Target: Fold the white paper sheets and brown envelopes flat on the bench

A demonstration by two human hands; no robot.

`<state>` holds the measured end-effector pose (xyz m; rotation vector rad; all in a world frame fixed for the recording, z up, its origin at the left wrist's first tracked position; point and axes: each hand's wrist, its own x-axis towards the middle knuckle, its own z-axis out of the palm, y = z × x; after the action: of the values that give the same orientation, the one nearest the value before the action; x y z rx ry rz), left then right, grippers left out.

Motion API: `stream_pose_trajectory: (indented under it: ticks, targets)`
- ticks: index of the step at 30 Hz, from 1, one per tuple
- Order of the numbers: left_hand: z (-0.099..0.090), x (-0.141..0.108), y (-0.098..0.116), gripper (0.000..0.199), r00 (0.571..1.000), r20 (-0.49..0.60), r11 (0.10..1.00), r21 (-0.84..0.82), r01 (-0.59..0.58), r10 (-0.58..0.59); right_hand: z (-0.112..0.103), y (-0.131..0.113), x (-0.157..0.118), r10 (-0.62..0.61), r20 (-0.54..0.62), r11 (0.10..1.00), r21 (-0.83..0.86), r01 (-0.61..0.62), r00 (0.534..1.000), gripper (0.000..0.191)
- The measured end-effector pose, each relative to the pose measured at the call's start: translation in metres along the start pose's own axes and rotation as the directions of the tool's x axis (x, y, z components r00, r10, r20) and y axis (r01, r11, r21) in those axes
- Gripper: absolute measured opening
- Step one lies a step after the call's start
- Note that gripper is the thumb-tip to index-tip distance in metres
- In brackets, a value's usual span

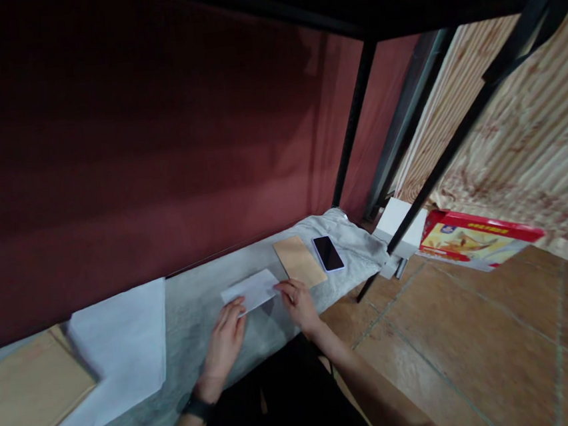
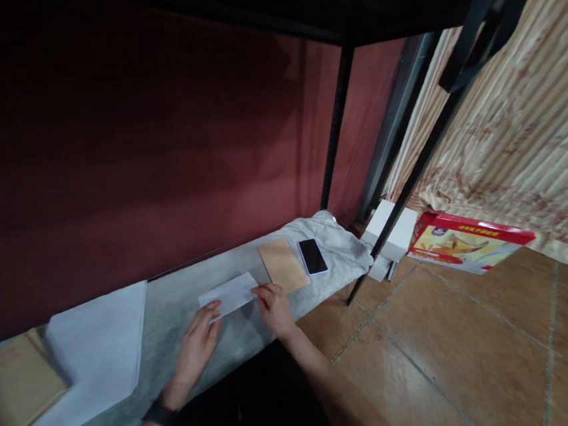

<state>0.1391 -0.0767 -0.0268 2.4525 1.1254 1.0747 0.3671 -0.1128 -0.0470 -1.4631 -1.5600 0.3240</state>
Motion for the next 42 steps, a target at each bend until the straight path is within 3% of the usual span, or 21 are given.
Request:
stream_pose_trajectory:
  ticks: [3, 6, 9, 12, 18, 21, 24, 28, 33, 38, 42]
  targets:
    - [0.018, -0.037, -0.011, 0.020, 0.997, 0.073, 0.999, 0.034, 0.009, -0.011, 0.004, 0.008, -0.023, 0.001, 0.058, 0.998, -0.061, 0.002, 0.998, 0.041]
    - [0.031, -0.055, -0.021, 0.027, 0.985, 0.163, 0.999, 0.003, 0.054, -0.054, 0.012, 0.010, -0.041, -0.021, 0.117, 0.988, -0.151, 0.039, 0.993, 0.041]
    - [0.034, -0.055, -0.028, 0.034, 0.971, 0.198, 0.989, -0.045, 0.144, -0.132, 0.023, 0.003, -0.044, -0.110, 0.208, 0.960, -0.231, 0.158, 0.972, 0.039]
    - [0.028, -0.046, -0.033, 0.039, 0.954, 0.248, 0.977, -0.086, 0.197, -0.171, 0.033, -0.004, -0.043, -0.122, 0.270, 0.919, -0.333, 0.212, 0.955, 0.043]
    - [0.016, -0.042, -0.026, 0.042, 0.927, 0.350, 0.990, 0.041, 0.132, -0.138, 0.045, 0.001, -0.050, -0.073, 0.245, 0.846, -0.498, 0.190, 0.967, 0.050]
    - [0.027, -0.040, -0.013, 0.050, 0.932, 0.334, 0.982, 0.166, 0.086, -0.138, 0.047, 0.003, -0.054, -0.065, 0.230, 0.833, -0.523, 0.179, 0.971, 0.051]
    - [0.051, -0.034, 0.000, 0.053, 0.942, 0.309, 0.966, 0.254, 0.051, -0.131, 0.046, 0.002, -0.054, -0.059, 0.247, 0.829, -0.528, 0.186, 0.967, 0.052]
    - [0.072, -0.033, -0.001, 0.055, 0.953, 0.270, 0.935, 0.352, 0.037, -0.140, 0.046, 0.001, -0.054, -0.054, 0.257, 0.829, -0.527, 0.187, 0.965, 0.053]
    - [0.062, -0.048, -0.018, 0.066, 0.969, 0.168, 0.890, 0.448, 0.088, -0.180, 0.044, -0.001, -0.055, -0.001, 0.205, 0.842, -0.527, 0.112, 0.979, 0.054]
    - [0.052, -0.053, -0.018, 0.068, 0.967, 0.146, 0.881, 0.458, 0.121, -0.209, 0.043, -0.013, -0.035, 0.123, 0.176, 0.844, -0.537, -0.009, 0.977, 0.047]
    - [0.052, -0.050, -0.014, 0.069, 0.968, 0.145, 0.876, 0.468, 0.114, -0.203, 0.051, -0.014, -0.020, 0.066, 0.234, 0.863, -0.501, 0.062, 0.970, 0.050]
